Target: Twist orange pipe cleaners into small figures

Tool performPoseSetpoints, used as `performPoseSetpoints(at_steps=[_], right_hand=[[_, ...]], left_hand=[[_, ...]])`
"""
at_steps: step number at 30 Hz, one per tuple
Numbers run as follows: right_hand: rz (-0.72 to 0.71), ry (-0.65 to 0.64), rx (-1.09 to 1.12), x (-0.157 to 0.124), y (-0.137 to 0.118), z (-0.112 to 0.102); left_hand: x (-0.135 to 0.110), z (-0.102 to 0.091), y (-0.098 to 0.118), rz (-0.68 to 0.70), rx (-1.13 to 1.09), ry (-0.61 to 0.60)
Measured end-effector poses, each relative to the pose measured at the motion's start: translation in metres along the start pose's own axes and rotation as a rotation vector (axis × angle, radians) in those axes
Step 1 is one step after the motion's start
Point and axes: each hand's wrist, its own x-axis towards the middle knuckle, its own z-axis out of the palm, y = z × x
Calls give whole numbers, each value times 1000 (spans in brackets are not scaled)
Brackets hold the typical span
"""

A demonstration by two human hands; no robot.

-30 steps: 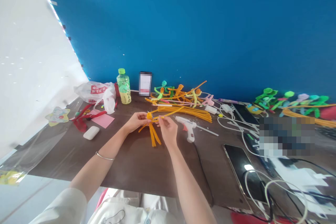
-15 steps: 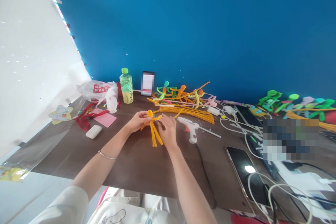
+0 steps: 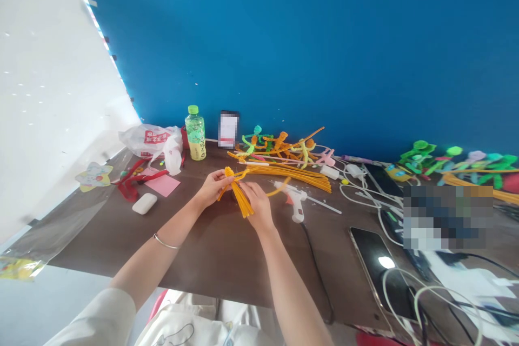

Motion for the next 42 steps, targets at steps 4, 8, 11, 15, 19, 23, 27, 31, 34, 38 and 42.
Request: performPoseSetpoints(at_steps=[4,8,11,15,19,23,27,31,34,38,42], right_hand=[[10,63,-118,0,1,-3],[22,68,-211,0,3,-5],[13,10,-247,1,4,-10],[-9,-110,-231,4,8,-21],[32,-244,-96,5,9,-31],[186,-236,112,6,4,-30],[374,-124,240,6,-3,-15],[378,-58,196,5,-4,-5],[342,-91,55,4,-5,-7],[209,-122,-131,4,-8,-11],[65,-148,-253,4,-8,-13]], left_hand=[[3,-3,1,26,-53,60],[4,-3,1,31,-63,136],[4,-3,-1,25,-37,159],[3,-4,2,16,11,112],[2,-6,7,0,72,109],[2,-7,10,-28,90,107],[-1,-3,9,-81,80,-13],[-3,2,5,-109,64,-99],[-2,3,0,-84,91,-59],[0,3,-6,-67,136,4],[1,3,-10,-24,201,54]])
